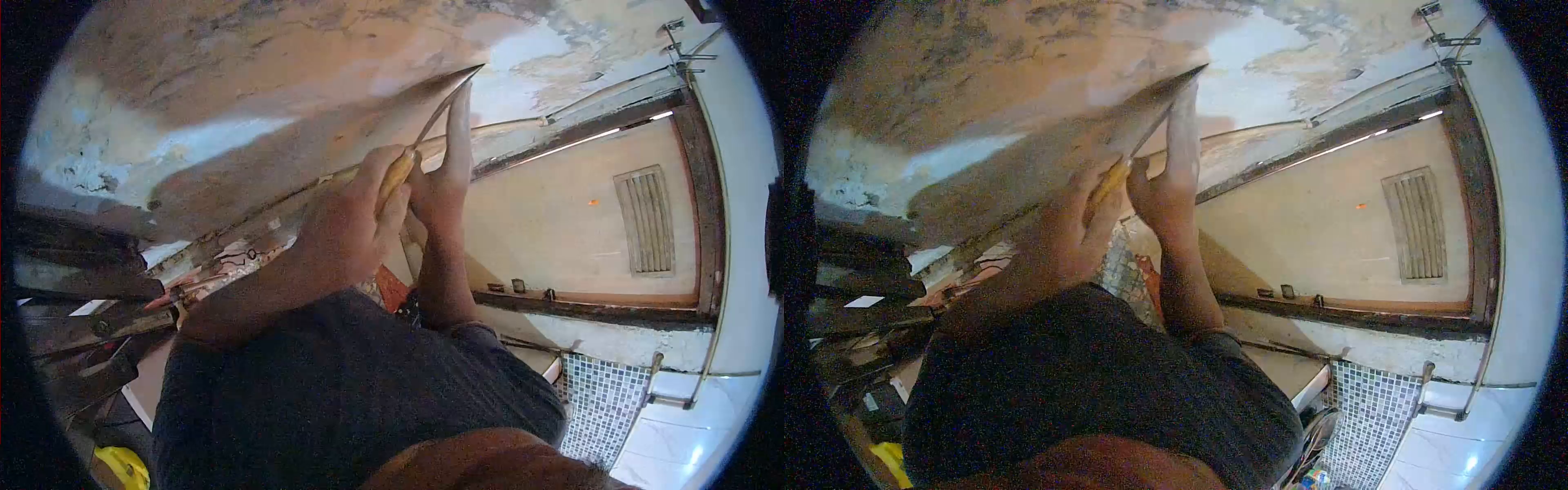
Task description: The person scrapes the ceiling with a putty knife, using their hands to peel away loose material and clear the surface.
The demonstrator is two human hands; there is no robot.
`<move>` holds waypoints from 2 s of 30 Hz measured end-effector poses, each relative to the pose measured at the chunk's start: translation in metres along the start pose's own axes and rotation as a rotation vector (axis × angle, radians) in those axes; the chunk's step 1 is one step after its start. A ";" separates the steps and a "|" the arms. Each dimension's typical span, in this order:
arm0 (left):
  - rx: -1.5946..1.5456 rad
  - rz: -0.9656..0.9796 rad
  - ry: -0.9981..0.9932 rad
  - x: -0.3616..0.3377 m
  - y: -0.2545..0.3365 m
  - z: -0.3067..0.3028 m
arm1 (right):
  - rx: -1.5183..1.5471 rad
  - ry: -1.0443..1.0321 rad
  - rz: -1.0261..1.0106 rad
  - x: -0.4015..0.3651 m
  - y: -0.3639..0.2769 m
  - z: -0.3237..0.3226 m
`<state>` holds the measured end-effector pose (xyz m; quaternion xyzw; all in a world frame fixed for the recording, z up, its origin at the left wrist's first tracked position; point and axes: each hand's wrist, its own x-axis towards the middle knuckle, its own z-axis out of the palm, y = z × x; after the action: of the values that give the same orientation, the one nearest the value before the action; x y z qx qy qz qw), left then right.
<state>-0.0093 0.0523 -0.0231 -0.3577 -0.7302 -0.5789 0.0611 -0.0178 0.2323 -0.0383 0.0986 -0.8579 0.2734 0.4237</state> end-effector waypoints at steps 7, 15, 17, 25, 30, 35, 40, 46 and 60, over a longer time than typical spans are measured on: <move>0.011 -0.016 -0.028 0.012 0.003 0.003 | 0.044 -0.017 0.054 0.004 0.001 -0.007; -0.056 -0.044 -0.111 0.033 0.001 0.004 | -0.031 0.009 0.103 0.012 0.016 -0.021; -0.061 -0.046 -0.125 0.008 0.014 -0.011 | -0.019 -0.001 -0.079 0.002 -0.007 -0.014; -0.050 -0.258 -0.136 0.029 0.019 -0.031 | -0.051 0.037 0.055 0.019 -0.018 -0.007; -0.088 -0.134 -0.074 0.017 0.023 -0.037 | -0.005 -0.002 0.044 0.015 -0.035 -0.003; 0.023 -0.201 -0.135 0.036 0.035 -0.032 | -0.073 0.129 0.048 0.026 -0.017 -0.009; -0.131 -0.235 -0.111 0.005 0.054 -0.058 | -0.026 0.043 0.004 0.021 -0.037 -0.009; -0.110 -0.195 -0.080 0.014 0.065 -0.050 | -0.049 0.111 0.050 0.021 -0.042 -0.007; 0.026 -0.290 -0.008 0.025 0.055 -0.048 | -0.016 0.181 0.078 0.024 -0.037 0.005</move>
<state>-0.0102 0.0248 0.0491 -0.2500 -0.7820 -0.5705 -0.0216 -0.0211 0.2000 -0.0078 0.0368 -0.8215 0.2905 0.4894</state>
